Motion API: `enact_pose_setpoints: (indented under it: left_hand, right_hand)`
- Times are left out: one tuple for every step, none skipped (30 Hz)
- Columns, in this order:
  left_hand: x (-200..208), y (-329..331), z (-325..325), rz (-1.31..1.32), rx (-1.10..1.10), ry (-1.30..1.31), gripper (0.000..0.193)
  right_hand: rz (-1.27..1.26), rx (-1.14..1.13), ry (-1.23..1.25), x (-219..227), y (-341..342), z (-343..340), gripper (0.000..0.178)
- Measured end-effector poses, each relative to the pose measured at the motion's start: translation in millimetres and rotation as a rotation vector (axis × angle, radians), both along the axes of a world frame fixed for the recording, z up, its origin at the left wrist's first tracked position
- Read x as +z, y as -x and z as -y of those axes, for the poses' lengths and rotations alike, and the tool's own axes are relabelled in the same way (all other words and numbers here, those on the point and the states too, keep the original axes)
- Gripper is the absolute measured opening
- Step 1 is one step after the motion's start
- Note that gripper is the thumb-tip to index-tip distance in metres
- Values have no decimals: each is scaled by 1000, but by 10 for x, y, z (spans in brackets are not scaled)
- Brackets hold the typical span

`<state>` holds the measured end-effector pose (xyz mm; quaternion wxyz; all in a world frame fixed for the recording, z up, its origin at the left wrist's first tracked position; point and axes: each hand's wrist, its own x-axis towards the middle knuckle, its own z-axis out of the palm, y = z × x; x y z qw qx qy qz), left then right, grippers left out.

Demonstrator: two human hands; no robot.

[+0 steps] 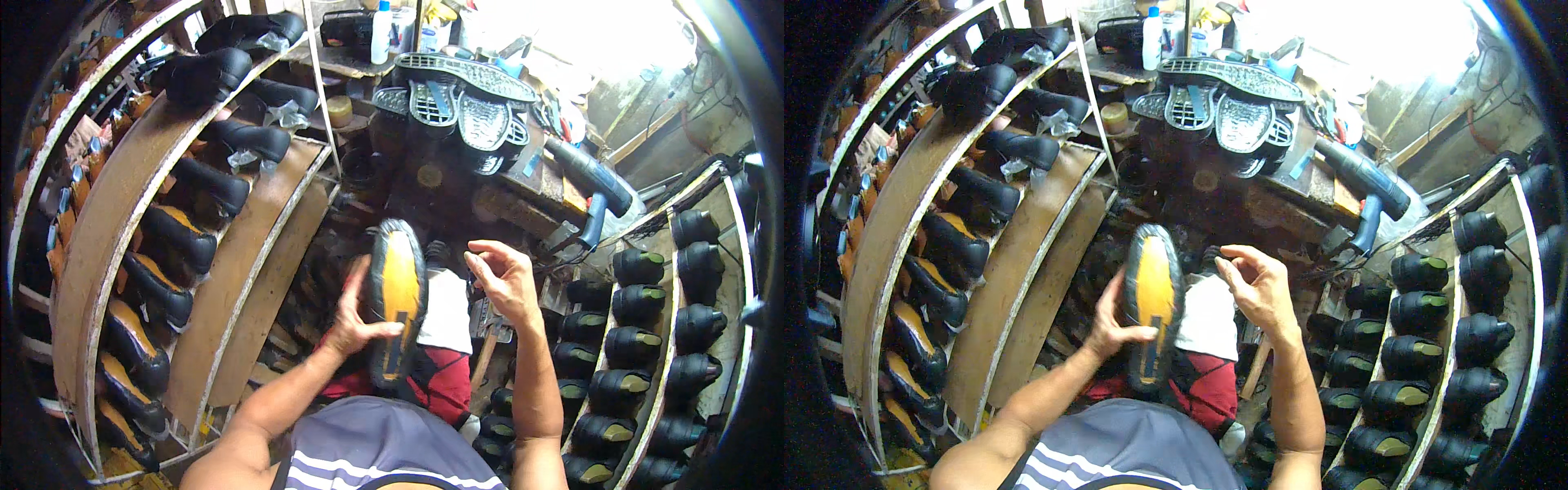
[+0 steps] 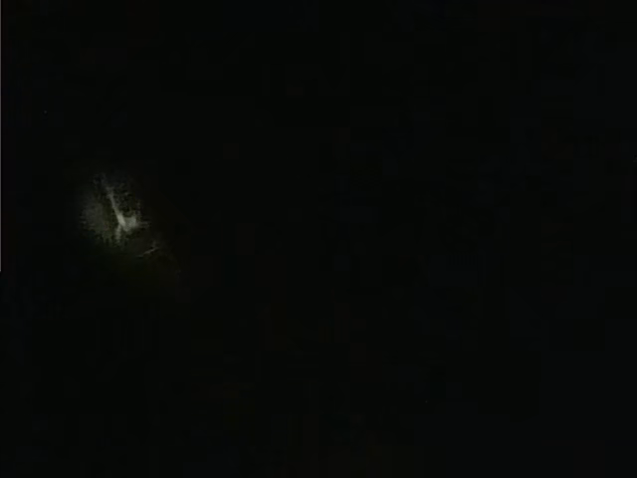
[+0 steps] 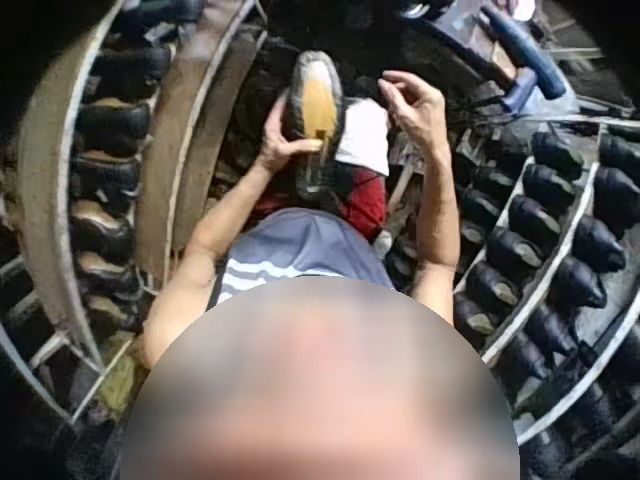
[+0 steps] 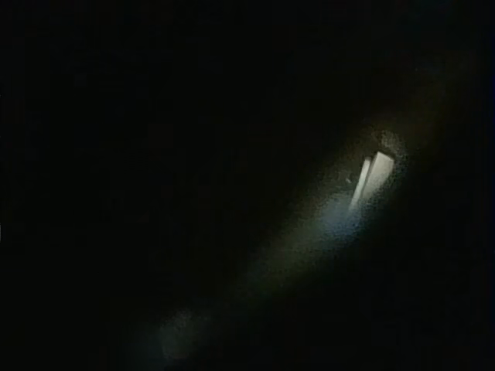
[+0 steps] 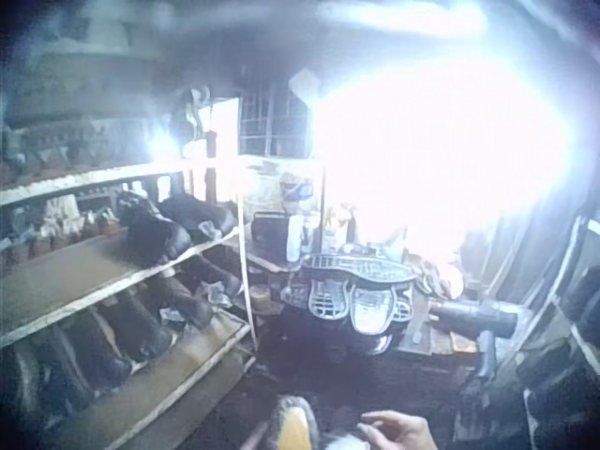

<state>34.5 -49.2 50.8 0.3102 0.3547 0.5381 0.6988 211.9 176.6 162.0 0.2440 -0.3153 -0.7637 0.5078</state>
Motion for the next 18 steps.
enact_pose_setpoints:
  left_hand:
    - [-64, -125, -48, 127, -100, 68, 128]
    - [-116, -230, -108, 162, -117, 155, 131]
    - [-139, -239, -129, -27, -146, 178, 129]
    - [-133, -236, -150, -161, -192, 332, 127]
    - [-83, -138, -174, -122, -305, 449, 126]
    - [9, 5, -211, -238, -357, 384, 106]
    - [142, 206, -244, -228, -432, 455, 86]
    - [326, 462, -343, -197, -509, 507, 67]
    - [554, 751, -512, -472, -330, 526, 51]
    - [821, 1036, -733, -738, -141, 476, 37]
    - [1087, 1283, -1015, -732, 108, 311, 30]
    - [1335, 1501, -1383, -613, 270, 63, 30]
    - [1600, 1794, -1760, -596, 327, -93, 32]
    - [1823, 2060, -2141, -842, 444, -75, 56]
    - [1983, 2268, -2520, -937, 416, 55, 76]
    - [2087, 2450, -2868, -1059, 436, 94, 97]
    - [2126, 2586, -3164, -1089, 322, 136, 115]
    - [2085, 2669, -3375, -1102, 262, 190, 134]
  right_hand:
    - [11, 24, -12, 149, 8, -25, 27]
    - [24, 48, -25, 283, 5, -49, 26]
    - [55, 65, -60, 390, -7, -60, 28]
    - [73, 101, -108, 475, -52, -72, 28]
    - [122, 135, -144, 554, -120, -109, 28]
    - [187, 159, -179, 608, -203, -157, 28]
    - [195, 171, -256, 628, -294, -205, 31]
    - [249, 133, -289, 647, -415, -281, 35]
    - [227, 62, -375, 641, -518, -405, 35]
    - [190, 7, -462, 628, -639, -548, 35]
    - [199, -192, -467, 628, -771, -748, 34]
    - [131, -312, -501, 638, -919, -988, 33]
    - [171, -582, -627, 627, -998, -1301, 35]
    - [167, -824, -720, 566, -1056, -1595, 39]
    - [289, -824, -718, 504, -1169, -1831, 43]
    - [422, -849, -665, 445, -1250, -2084, 48]
    - [587, -904, -595, 356, -1294, -2305, 54]
    - [370, -837, -547, 186, -1294, -2438, 62]
